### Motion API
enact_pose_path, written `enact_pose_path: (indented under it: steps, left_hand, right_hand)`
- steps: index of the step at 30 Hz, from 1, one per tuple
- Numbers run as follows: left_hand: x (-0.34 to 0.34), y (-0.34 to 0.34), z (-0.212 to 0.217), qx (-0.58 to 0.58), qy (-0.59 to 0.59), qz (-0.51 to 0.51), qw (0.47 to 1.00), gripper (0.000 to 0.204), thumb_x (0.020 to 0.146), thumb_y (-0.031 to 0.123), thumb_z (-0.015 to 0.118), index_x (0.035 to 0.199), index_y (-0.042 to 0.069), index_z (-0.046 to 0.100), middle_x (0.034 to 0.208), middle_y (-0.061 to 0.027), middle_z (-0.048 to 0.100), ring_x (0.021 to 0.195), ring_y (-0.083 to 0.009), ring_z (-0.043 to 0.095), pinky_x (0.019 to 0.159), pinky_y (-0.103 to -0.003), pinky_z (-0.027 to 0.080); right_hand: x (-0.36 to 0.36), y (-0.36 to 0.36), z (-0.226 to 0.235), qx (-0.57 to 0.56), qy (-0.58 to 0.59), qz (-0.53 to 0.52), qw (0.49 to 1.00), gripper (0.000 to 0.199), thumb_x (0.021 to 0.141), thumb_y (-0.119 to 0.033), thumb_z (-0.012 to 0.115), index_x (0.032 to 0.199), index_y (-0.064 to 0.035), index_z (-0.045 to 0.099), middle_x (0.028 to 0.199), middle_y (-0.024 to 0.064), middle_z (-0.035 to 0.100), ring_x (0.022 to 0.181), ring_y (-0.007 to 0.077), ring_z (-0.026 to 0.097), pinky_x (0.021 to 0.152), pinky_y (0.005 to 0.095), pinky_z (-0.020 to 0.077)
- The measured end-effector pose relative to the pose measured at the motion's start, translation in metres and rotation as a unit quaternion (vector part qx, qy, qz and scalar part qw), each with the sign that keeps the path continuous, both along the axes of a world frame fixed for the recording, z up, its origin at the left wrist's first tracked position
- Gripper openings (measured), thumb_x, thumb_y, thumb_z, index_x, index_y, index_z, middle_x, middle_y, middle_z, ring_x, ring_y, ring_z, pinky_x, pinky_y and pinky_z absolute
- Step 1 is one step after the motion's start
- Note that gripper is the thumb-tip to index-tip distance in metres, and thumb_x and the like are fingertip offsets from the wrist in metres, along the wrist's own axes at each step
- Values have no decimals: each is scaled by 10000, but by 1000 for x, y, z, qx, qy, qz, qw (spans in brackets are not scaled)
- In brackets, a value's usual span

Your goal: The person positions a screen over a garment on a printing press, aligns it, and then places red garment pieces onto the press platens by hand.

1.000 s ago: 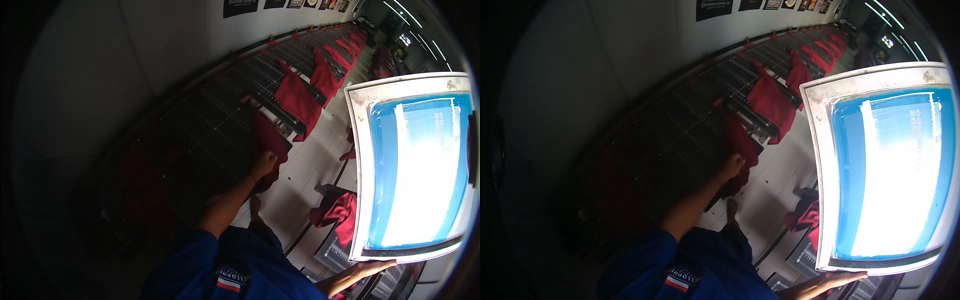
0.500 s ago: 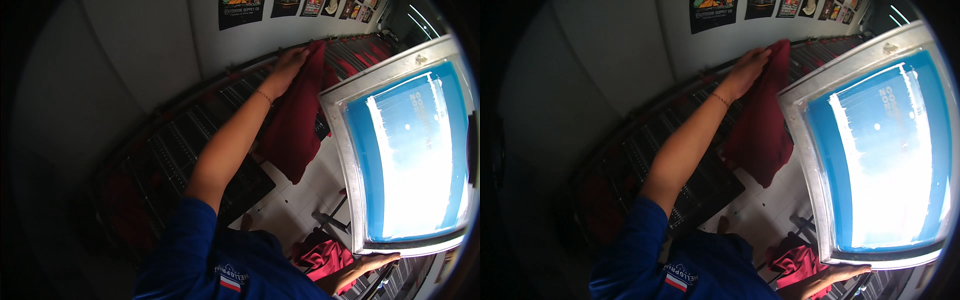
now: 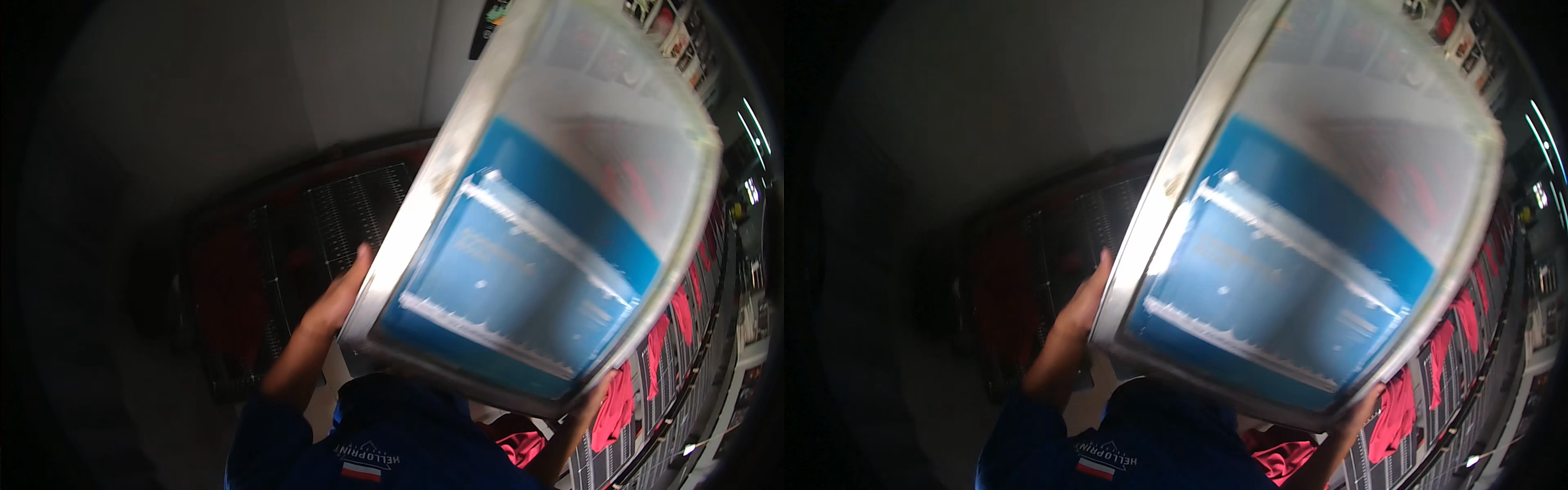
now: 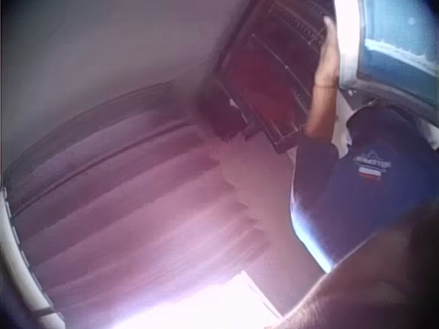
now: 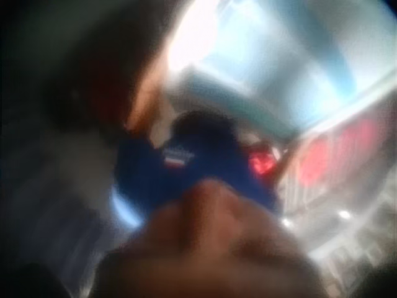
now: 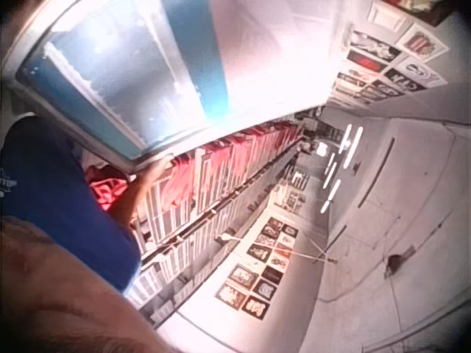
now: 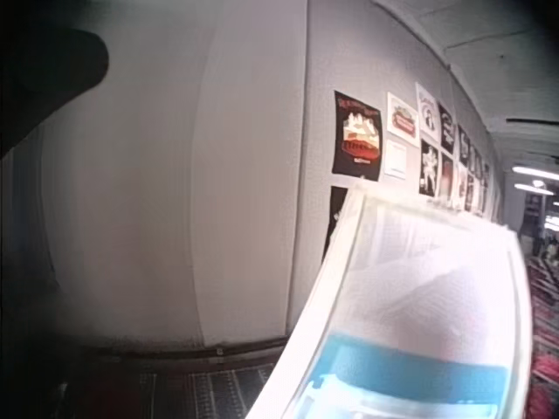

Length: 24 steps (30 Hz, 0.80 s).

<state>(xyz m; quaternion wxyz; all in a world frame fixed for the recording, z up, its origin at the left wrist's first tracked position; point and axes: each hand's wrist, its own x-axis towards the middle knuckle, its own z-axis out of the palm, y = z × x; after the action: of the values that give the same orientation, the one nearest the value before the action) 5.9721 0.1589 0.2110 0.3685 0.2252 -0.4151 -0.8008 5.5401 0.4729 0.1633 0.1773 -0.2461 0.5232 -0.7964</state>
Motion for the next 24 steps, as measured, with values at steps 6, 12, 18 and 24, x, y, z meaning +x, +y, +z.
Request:
enact_pose_path:
  steps: [6, 12, 18, 24]
  left_hand:
    - [64, 205, -6, -142, -371, 370, 840, 638, 1026, 490, 339, 1240, -79, 533, 1188, -274, 600, 1142, -369, 561, 987, -369, 405]
    - [36, 126, -100, 9, -451, 393, 802, 653, 1014, 484, 372, 1315, -83, 491, 1290, -293, 548, 1249, -376, 503, 1046, -370, 379]
    - [25, 77, -123, 90, -467, 376, 795, 676, 998, 495, 406, 1311, -99, 486, 1321, -301, 522, 1278, -376, 478, 1061, -380, 366]
    - [14, 53, -136, 54, -467, 414, 780, 716, 986, 529, 412, 1309, -106, 481, 1329, -312, 508, 1288, -397, 460, 1066, -391, 358]
  right_hand:
    - [17, 6, 50, 320, 57, 187, 927, 580, 980, -592, 373, 895, -72, 614, 702, 46, 602, 581, 164, 573, 537, 303, 464]
    - [-21, -184, -5, 359, 22, 382, 851, 604, 961, -590, 431, 966, -25, 646, 799, 53, 636, 699, 160, 603, 656, 301, 486]
    - [-43, -281, -46, 385, -25, 421, 821, 587, 979, -546, 442, 1044, -1, 649, 917, 78, 673, 813, 172, 639, 749, 318, 507]
    - [-49, -323, -45, 406, 18, 432, 805, 597, 980, -514, 464, 1137, 32, 645, 1048, 74, 656, 958, 147, 590, 860, 313, 455]
